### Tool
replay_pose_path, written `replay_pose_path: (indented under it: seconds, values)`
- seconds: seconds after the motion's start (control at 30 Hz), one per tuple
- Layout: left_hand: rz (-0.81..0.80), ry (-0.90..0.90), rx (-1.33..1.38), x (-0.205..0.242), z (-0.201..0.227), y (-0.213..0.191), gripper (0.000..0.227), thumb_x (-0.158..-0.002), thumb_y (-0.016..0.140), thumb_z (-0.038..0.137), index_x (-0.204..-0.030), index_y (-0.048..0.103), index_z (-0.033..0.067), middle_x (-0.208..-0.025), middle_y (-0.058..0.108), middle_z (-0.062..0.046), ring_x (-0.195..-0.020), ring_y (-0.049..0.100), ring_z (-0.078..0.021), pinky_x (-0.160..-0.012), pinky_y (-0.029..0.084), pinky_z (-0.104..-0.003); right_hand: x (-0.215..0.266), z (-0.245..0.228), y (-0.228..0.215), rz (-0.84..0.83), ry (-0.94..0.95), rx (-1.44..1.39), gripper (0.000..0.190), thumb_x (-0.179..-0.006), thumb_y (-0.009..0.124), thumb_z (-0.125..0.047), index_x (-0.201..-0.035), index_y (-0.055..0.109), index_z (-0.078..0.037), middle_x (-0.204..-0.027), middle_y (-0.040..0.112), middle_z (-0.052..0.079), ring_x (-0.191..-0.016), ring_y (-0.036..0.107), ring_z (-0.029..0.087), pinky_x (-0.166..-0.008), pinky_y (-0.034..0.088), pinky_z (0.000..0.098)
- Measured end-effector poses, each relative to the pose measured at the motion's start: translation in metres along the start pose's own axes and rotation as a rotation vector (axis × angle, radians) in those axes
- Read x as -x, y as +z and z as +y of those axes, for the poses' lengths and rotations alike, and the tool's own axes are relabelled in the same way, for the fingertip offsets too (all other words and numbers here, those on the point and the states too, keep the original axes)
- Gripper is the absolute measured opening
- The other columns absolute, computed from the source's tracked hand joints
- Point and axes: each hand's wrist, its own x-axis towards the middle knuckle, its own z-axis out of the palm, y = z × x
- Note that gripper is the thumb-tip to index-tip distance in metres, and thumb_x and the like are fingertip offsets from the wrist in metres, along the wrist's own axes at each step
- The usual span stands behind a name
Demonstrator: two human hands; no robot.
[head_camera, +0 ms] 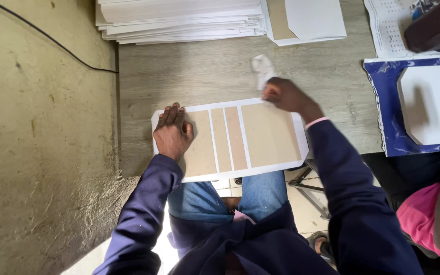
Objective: The person assembles a paper craft by folding a pre-cut sheet and pressing the creases. They then use a white cloth to wipe the surface of the folded paper before placing it on a stack.
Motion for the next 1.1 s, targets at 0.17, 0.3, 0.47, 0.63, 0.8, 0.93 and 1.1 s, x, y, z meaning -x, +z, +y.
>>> replay_pose_path:
  seconds: [0.17,0.3,0.47,0.63,0.8,0.93,1.1]
  values:
    - [0.023,0.007,0.017,-0.005,0.005,-0.012,0.039,-0.079,0.071,0.024,-0.113,0.088,0.0202,-0.124,0.083,-0.005,-0.115,0.079,-0.0258,-0.104,0.059,-0.038,-0.011,0.062,0.026,-0.088,0.285,0.291,0.03,-0.096,0.079,-0.028,-0.114,0.074,-0.005,-0.103,0.074,0.022,-0.105,0.072,0.042,-0.096,0.053,0.0504]
    - [0.029,0.017,0.014,-0.007,0.007,-0.016,0.038,-0.078,0.07,0.024,-0.111,0.089,0.0213,-0.121,0.084,-0.003,-0.112,0.08,-0.025,-0.101,0.061,-0.037,-0.106,0.007,0.145,-0.105,-0.192,0.513,0.019,-0.099,0.075,-0.025,-0.106,0.081,-0.007,-0.11,0.077,0.016,-0.116,0.07,0.039,-0.109,0.051,0.0495]
    - [0.047,-0.007,0.031,-0.014,0.008,-0.025,0.037,-0.077,0.07,0.024,-0.109,0.089,0.0224,-0.115,0.085,-0.001,-0.108,0.081,-0.0234,-0.098,0.062,-0.036,-0.151,-0.101,0.173,-0.09,-0.068,0.021,0.021,-0.093,0.083,-0.028,-0.107,0.07,-0.016,-0.106,0.07,0.008,-0.106,0.073,0.04,-0.092,0.06,0.0494]
    - [0.023,-0.018,0.047,-0.01,0.008,-0.028,0.033,-0.079,0.071,0.023,-0.107,0.088,0.0212,-0.115,0.085,-0.002,-0.107,0.081,-0.0234,-0.098,0.062,-0.035,-0.057,0.048,0.094,-0.138,-0.327,0.134,0.011,-0.093,0.068,-0.007,-0.082,0.068,-0.009,-0.083,0.06,0.011,-0.092,0.061,0.038,-0.094,0.048,0.0496]
    - [0.001,-0.005,0.034,-0.001,0.002,-0.023,0.029,-0.081,0.071,0.024,-0.104,0.089,0.0205,-0.112,0.085,-0.002,-0.106,0.081,-0.0213,-0.096,0.063,-0.034,0.009,0.071,-0.024,-0.272,0.477,0.327,0.023,-0.093,0.078,-0.034,-0.109,0.08,-0.017,-0.108,0.08,0.012,-0.113,0.075,0.039,-0.098,0.057,0.0498]
    - [-0.368,-0.151,0.345,0.006,-0.005,-0.082,0.028,-0.095,0.072,0.027,-0.117,0.084,0.0151,-0.13,0.08,-0.009,-0.125,0.072,-0.0323,-0.099,0.061,-0.047,-0.007,0.052,-0.067,-0.186,0.637,0.626,0.037,-0.09,0.07,-0.013,-0.126,0.076,-0.009,-0.112,0.081,0.02,-0.108,0.078,0.044,-0.088,0.06,0.0602]
    - [-0.934,-0.565,1.589,0.073,0.052,-0.178,0.045,-0.097,0.053,-0.002,-0.074,0.088,0.0117,-0.075,0.084,-0.006,-0.105,0.077,-0.0157,-0.119,0.054,-0.035,-0.019,-0.012,-0.042,0.354,-0.051,0.224,0.065,-0.09,0.065,-0.002,-0.151,0.045,0.007,-0.144,0.05,0.033,-0.134,0.051,0.052,-0.115,0.044,0.0559]
